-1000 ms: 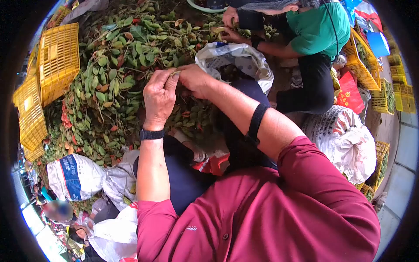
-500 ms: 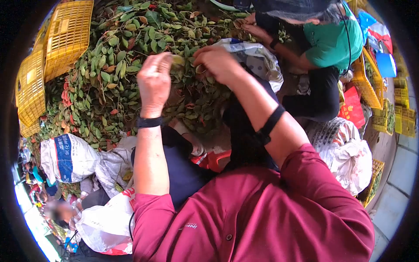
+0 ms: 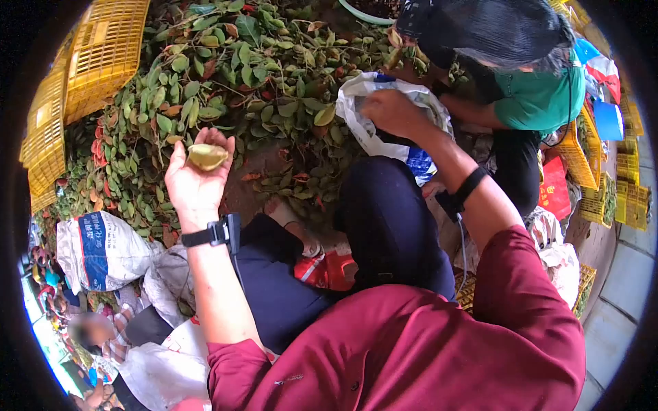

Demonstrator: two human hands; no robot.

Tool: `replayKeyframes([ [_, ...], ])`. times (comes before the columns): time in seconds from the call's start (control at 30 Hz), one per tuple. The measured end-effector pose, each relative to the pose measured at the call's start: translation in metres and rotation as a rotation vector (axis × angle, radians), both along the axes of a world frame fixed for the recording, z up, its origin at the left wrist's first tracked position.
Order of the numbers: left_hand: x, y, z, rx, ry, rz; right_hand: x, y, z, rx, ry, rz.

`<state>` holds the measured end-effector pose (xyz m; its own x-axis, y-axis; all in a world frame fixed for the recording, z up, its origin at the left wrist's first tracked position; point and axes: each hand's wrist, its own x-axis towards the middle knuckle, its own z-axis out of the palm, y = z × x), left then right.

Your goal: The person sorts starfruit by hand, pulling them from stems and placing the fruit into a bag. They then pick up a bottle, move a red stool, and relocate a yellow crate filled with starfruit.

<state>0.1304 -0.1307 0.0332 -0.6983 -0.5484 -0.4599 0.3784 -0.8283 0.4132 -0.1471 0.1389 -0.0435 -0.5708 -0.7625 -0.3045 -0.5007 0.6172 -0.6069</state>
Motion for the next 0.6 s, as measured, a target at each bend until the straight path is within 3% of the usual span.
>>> replayKeyframes([
  [0.1,0.007,-0.008,-0.002,-0.045,0.010,-0.050,0.019,-0.062,-0.029,-0.232,-0.741,0.116],
  [0.2,0.013,-0.013,0.000,-0.072,-0.001,-0.097,0.028,-0.104,-0.133,-0.210,-0.127,0.306],
  [0.3,0.025,-0.019,-0.001,-0.159,-0.047,-0.094,0.023,-0.124,-0.182,0.105,0.101,0.294],
  [0.37,0.031,-0.021,0.001,-0.191,-0.073,-0.054,0.019,-0.133,-0.201,0.202,0.155,0.283],
  [0.6,0.034,-0.025,-0.005,-0.165,-0.107,-0.026,0.012,-0.124,-0.231,0.188,0.295,0.467],
])
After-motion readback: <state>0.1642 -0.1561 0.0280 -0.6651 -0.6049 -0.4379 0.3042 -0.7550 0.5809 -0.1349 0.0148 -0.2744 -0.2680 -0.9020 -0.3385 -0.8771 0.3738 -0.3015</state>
